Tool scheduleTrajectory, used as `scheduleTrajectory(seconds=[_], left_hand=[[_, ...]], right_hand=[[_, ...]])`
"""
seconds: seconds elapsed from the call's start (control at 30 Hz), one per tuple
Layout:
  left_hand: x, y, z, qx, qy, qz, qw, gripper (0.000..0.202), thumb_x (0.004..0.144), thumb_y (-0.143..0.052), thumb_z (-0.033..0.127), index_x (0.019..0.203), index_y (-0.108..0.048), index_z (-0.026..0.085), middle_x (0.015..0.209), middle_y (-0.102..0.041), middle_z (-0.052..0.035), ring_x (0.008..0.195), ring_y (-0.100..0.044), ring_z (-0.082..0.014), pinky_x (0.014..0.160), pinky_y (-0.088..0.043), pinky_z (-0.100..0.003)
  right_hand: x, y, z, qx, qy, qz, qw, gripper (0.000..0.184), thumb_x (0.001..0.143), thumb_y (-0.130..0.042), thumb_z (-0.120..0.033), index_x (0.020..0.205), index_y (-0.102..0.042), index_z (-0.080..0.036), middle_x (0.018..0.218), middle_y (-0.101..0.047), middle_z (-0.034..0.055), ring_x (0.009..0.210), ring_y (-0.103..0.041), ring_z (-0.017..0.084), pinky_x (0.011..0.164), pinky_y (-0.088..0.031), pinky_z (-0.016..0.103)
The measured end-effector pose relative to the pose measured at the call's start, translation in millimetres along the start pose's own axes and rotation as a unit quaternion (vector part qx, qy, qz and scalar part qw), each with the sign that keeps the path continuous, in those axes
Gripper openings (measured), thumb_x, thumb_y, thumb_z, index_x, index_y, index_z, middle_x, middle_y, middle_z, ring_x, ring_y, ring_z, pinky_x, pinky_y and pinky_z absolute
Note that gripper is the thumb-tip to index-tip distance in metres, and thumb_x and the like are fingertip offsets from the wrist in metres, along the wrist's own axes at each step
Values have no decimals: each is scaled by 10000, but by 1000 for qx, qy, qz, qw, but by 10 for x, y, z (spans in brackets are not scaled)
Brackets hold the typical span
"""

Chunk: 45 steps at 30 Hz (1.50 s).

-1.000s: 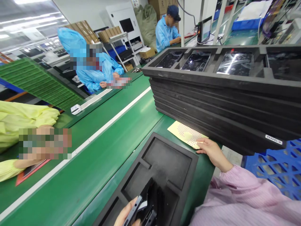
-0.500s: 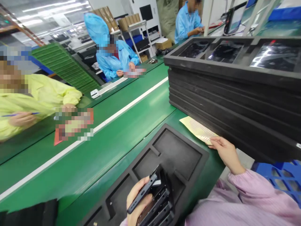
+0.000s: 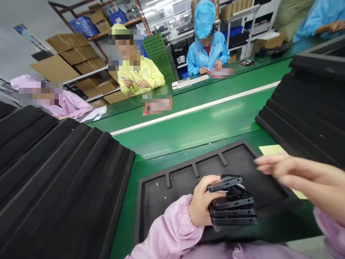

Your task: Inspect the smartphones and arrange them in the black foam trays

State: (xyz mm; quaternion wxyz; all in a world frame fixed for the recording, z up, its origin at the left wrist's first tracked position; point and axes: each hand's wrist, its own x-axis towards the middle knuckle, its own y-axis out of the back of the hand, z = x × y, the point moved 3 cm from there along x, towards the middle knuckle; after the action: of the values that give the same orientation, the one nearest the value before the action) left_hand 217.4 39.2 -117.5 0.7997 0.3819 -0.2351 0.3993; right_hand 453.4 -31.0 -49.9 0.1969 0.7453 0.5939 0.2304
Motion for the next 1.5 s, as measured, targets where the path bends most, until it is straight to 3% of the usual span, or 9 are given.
scheduleTrajectory(seconds=[0.03,0.1,0.17,0.27,0.43,1.0,1.23,1.4,1.5], left_hand=[[12,-3,5,12,-13,4,1000,305,830,-503,443,1040,-519,223,1124,-510,-108,1012,-576,-204,821,-516,-351],[40,-12,10,27,-29,10,999,320,830,-485,466,1018,-514,209,1094,-506,-109,1000,-575,-202,802,-518,-329],[65,-17,14,31,-41,23,998,305,828,-484,455,1005,-509,208,1061,-512,-101,969,-583,-195,770,-521,-308],[82,-21,13,32,-46,39,998,281,821,-490,433,990,-504,209,1033,-517,-88,912,-594,-177,740,-521,-287],[67,-37,6,46,-56,48,996,290,823,-467,442,971,-512,196,1054,-510,-95,924,-581,-176,739,-517,-268],[22,-42,-39,21,-46,35,998,352,738,-585,407,1026,-514,218,1090,-508,-103,953,-579,-203,764,-510,-306],[59,-36,-12,32,-56,54,996,304,774,-541,412,993,-517,204,1062,-514,-102,925,-586,-189,744,-517,-288],[35,-41,-31,25,-45,33,998,340,732,-585,379,1025,-514,221,1068,-523,-96,932,-590,-199,754,-506,-298],[15,-43,-48,24,-35,31,999,389,700,-625,381,1041,-509,233,1084,-521,-95,948,-591,-208,769,-503,-308]], right_hand=[[134,-133,-250,46,16,-99,994,317,742,-559,-527,605,-630,-251,955,-681,67,909,-635,251,767,-530,313],[333,-350,-603,81,19,-210,974,254,738,-558,-444,615,-617,-230,966,-677,40,893,-633,227,797,-513,310],[443,-500,-751,81,18,-261,962,193,731,-536,-370,639,-596,-212,952,-672,24,875,-627,206,799,-498,301],[496,-598,-735,67,20,-290,955,164,731,-516,-328,647,-579,-202,905,-668,14,837,-623,180,786,-481,282],[494,-622,-664,57,33,-303,951,187,745,-506,-341,651,-583,-198,861,-654,11,798,-615,155,759,-465,258],[462,-660,-685,71,62,-241,966,159,734,-543,-303,637,-631,-213,814,-649,17,756,-612,152,754,-489,257],[437,-681,-685,81,68,-212,972,161,735,-562,-301,629,-653,-221,788,-640,14,722,-610,132,726,-486,227],[454,-702,-660,85,24,-234,968,155,703,-565,-320,617,-625,-206,807,-629,23,754,-604,152,756,-479,258],[454,-743,-619,138,-69,-267,951,159,646,-576,-341,691,-597,-190,767,-617,23,731,-589,162,681,-478,263]])
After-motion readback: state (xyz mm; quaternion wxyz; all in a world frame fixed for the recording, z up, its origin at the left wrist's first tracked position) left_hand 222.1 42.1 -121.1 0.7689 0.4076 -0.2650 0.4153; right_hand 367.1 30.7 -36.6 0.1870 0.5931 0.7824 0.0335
